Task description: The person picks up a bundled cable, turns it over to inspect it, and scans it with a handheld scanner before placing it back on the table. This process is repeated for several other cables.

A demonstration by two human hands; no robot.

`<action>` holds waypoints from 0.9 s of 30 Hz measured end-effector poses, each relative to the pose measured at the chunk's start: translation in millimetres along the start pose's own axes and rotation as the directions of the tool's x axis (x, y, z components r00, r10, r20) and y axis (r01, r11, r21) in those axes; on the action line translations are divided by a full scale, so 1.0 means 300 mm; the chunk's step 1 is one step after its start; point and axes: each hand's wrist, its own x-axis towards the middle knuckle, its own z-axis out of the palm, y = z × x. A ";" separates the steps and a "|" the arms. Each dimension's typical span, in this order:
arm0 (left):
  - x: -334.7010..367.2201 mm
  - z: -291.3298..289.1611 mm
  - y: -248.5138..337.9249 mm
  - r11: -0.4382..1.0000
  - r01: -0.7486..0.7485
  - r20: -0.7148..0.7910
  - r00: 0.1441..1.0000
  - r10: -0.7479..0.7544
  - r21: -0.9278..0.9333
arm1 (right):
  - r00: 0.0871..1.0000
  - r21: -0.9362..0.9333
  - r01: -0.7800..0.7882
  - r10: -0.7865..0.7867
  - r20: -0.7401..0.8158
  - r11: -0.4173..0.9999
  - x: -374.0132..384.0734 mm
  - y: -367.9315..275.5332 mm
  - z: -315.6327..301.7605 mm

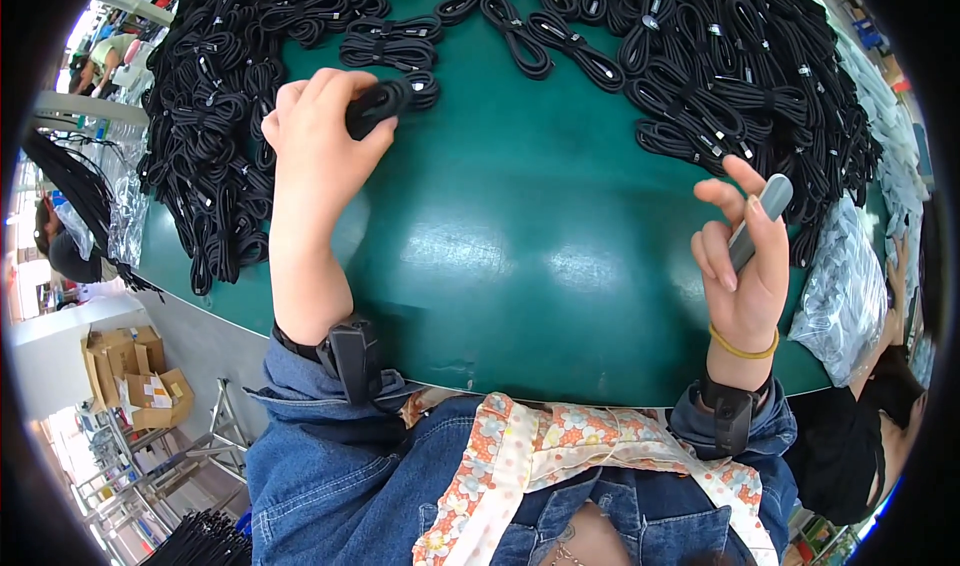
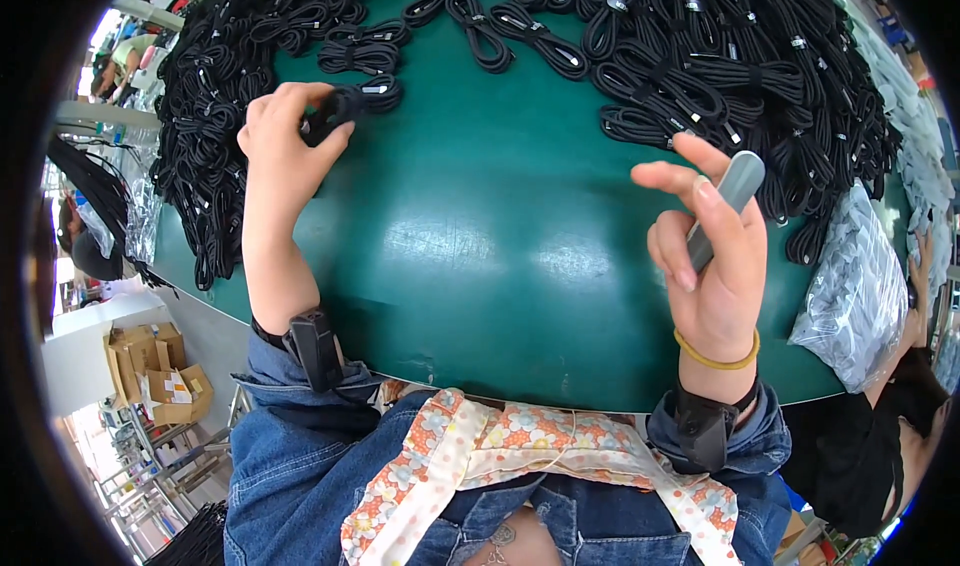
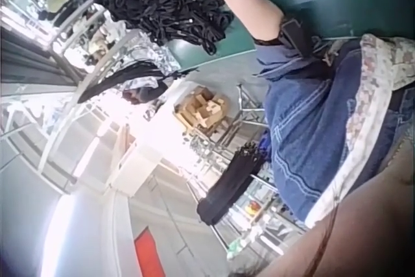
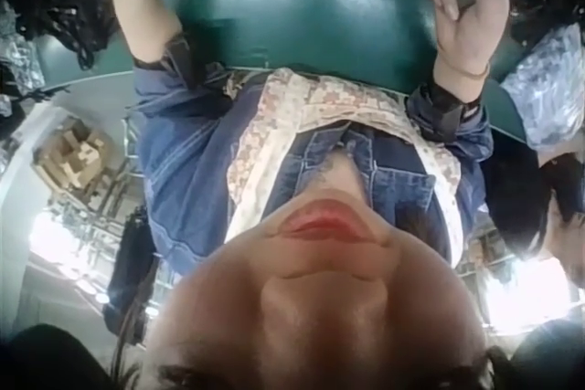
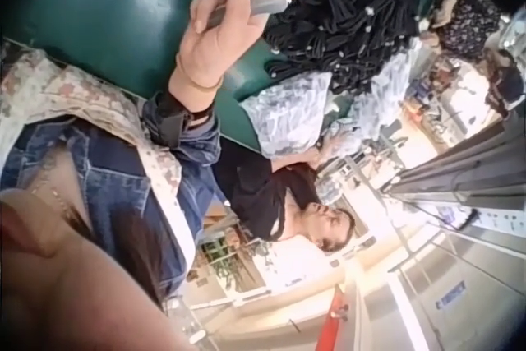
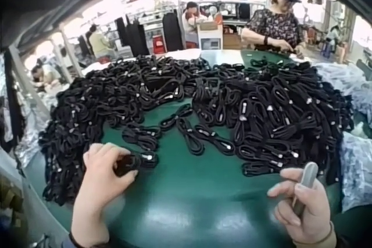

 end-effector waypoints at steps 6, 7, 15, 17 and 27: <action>-0.042 -0.018 0.146 0.210 -0.011 -0.008 1.000 0.019 -0.978 | 0.993 -0.200 -0.083 0.098 0.066 0.976 -0.024 0.024 0.030; -0.052 -0.013 0.178 -0.024 0.018 0.015 0.993 0.116 -1.000 | 0.993 -0.199 -0.087 0.100 0.060 0.976 -0.028 0.025 0.033; -0.100 0.005 0.276 -0.272 0.157 0.060 0.941 0.332 -0.949 | 0.977 -0.042 0.084 -0.074 0.201 0.996 -0.068 0.044 0.070; -0.106 0.007 0.282 -0.269 0.167 0.068 0.938 0.341 -0.948 | 0.976 -0.031 0.084 -0.076 0.202 0.996 -0.079 0.041 0.055; -0.133 -0.006 0.316 -0.269 0.269 0.243 0.962 0.127 -0.925 | 0.946 0.022 0.131 -0.131 0.297 0.991 -0.072 0.043 0.053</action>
